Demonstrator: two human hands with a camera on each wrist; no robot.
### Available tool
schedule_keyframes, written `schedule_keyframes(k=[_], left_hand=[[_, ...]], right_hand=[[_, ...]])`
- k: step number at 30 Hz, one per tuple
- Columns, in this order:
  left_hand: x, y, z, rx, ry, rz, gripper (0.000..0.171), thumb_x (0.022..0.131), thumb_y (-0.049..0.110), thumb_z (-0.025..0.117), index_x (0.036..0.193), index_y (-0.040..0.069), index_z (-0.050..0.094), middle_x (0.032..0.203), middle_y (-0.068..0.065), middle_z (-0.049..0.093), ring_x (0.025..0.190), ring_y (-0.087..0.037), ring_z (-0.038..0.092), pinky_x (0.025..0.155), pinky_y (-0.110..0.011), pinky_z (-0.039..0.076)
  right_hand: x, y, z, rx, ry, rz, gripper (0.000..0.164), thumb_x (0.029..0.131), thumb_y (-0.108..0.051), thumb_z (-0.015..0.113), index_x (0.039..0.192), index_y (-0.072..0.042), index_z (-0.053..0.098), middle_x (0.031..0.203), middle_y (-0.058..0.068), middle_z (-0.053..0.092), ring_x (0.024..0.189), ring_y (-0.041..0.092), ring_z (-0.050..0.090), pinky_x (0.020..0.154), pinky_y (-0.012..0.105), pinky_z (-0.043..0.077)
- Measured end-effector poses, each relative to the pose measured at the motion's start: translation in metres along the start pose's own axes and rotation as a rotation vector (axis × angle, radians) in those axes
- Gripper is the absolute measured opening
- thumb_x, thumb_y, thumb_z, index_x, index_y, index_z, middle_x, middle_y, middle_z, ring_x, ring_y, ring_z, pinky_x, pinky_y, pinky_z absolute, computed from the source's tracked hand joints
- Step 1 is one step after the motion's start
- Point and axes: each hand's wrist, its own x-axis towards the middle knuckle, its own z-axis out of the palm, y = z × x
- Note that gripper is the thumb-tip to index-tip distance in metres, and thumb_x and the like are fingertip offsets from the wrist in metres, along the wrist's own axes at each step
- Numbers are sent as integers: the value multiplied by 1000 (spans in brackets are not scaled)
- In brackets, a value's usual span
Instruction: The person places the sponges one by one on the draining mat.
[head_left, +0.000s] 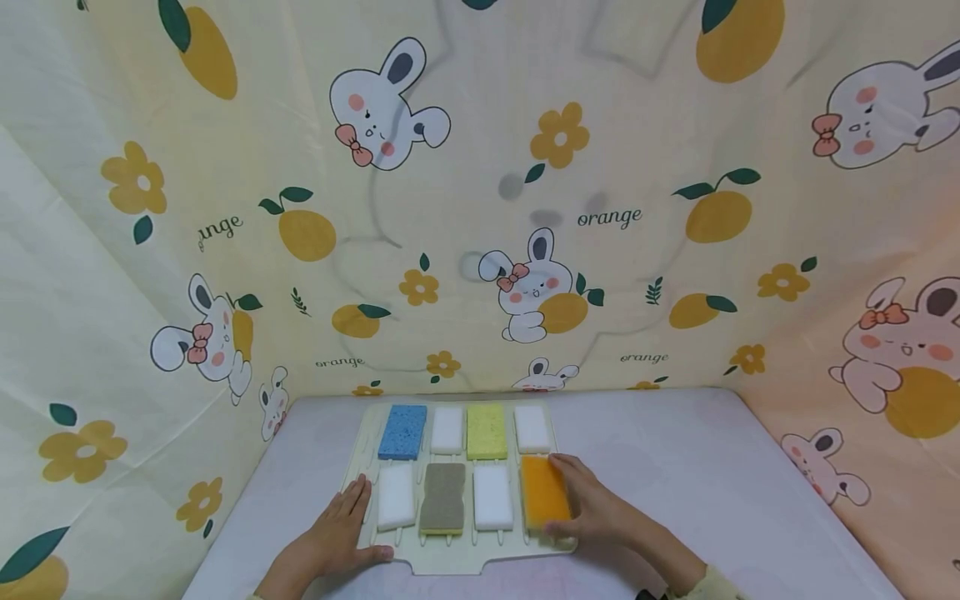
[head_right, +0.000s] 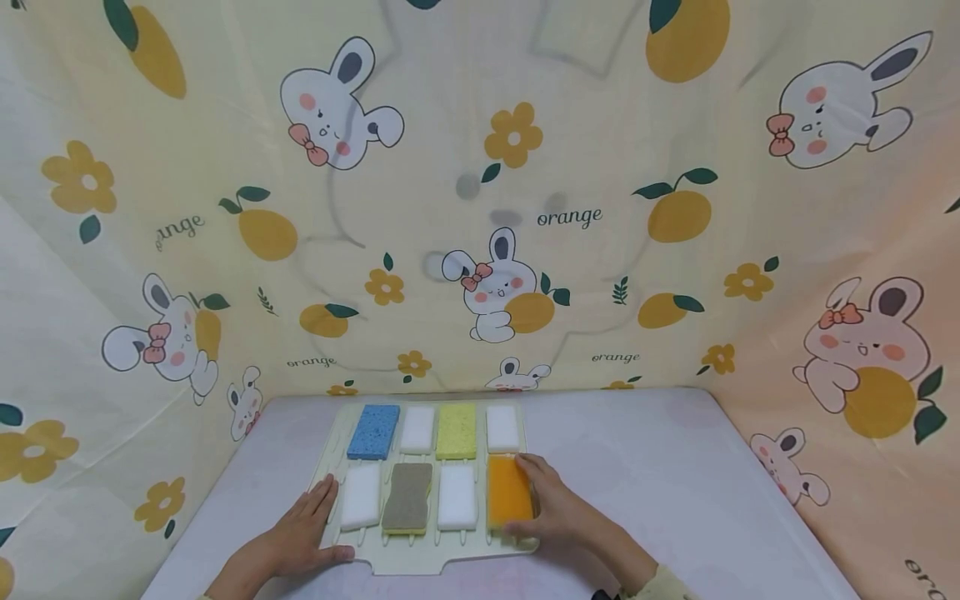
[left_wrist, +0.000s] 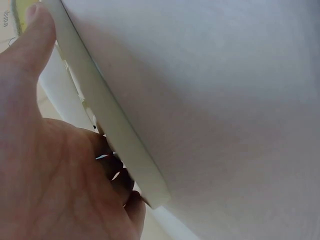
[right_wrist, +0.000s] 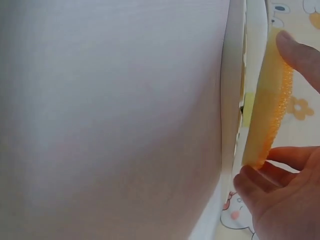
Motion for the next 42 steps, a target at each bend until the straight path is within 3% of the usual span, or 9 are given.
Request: schedule_keyframes(k=[29,42], left_hand=[[4,-3,4,15,4,8,125,88,73,74,165,-11,24,174,-31,17,162,-46,19,131,-60,21],[1,1,-1,-7,13,20,123,89,70,76,164,-13,24,173,-33,18,161,-47,20,131,-61,21]], right_hand=[[3,-7,2,-4,-61,57,117,83,-47,94,164,8,30,171,27,25,156,49,29,122,69,32],[3,-5,2,14,-84,85,121,83,-50,93,168,2,25,175,24,16,159,49,23,123,70,30]])
